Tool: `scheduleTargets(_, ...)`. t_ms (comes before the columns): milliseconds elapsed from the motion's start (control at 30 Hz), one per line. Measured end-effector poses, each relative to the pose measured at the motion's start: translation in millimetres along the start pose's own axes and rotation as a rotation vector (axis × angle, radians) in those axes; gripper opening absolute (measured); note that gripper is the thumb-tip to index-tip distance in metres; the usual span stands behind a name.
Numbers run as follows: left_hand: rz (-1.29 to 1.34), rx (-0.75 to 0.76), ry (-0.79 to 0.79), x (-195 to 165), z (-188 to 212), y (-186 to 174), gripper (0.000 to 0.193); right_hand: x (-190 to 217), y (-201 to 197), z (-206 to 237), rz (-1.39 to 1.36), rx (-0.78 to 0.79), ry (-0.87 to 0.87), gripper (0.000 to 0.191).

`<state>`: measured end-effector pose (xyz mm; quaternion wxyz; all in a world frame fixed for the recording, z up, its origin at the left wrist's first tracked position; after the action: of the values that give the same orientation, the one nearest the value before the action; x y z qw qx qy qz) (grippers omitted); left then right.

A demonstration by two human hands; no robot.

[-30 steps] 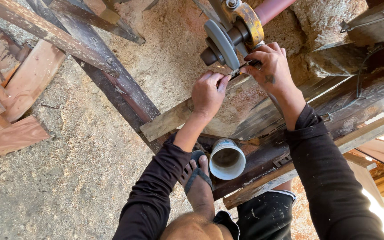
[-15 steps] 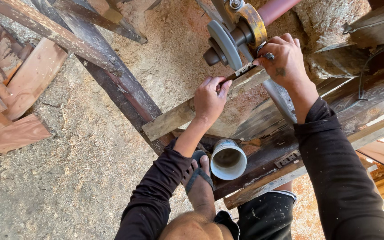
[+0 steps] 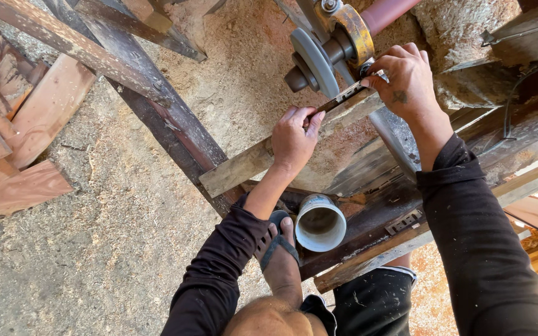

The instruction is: The person sharpens a small metal blade on a rotating grinding wheel, repeatedly dipping the blade into a small white cup of liquid between grinding passes. The person holds the blade with both hands and moves it against the wheel to sharpen the edge.

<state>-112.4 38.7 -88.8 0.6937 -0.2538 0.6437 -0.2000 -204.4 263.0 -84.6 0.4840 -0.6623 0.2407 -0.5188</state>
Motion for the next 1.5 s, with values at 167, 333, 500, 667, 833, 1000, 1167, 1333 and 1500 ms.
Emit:
scheduleTargets(167,-0.014,0.005,0.014,-1,-2,1,0.022,1,1,2,-0.003,-0.011,0.006,0.026)
scheduleTargets(333,-0.041,0.024,0.001,0,-6,8,0.024,7,12,3,0.002,0.007,0.034,0.03)
scheduleTargets(500,-0.066,0.032,0.016,-2,-11,14,0.028,23,17,5,-0.014,-0.005,0.042,0.029)
scheduleTargets(667,-0.075,-0.004,0.05,-4,-13,12,0.023,39,15,11,-0.053,-0.035,0.006,0.028)
scheduleTargets(833,-0.122,-0.006,0.067,-2,-12,2,0.021,34,15,15,-0.166,-0.074,0.047,0.041)
scheduleTargets(1000,-0.135,-0.006,0.061,1,-6,-9,0.019,26,18,23,-0.254,-0.111,0.044,0.044)
scheduleTargets(1167,-0.126,-0.009,0.065,3,-2,-17,0.019,24,19,23,-0.237,-0.108,0.033,0.045)
scheduleTargets(1333,-0.149,-0.016,0.1,6,-2,-18,0.02,25,20,22,-0.22,-0.076,0.059,0.045)
scheduleTargets(1500,-0.15,-0.011,0.116,9,0,-17,0.021,29,17,21,-0.213,-0.068,0.039,0.044)
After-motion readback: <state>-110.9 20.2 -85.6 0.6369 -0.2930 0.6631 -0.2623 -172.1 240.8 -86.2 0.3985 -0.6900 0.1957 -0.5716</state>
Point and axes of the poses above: each hand's wrist, its own z-axis away from the middle knuckle, its own y-axis out of the palm, x = y × z, the point moved 7 cm from there along -z, towards the middle knuckle, and after that the axes turned 2 degrees about x, right-handed, at the moved point
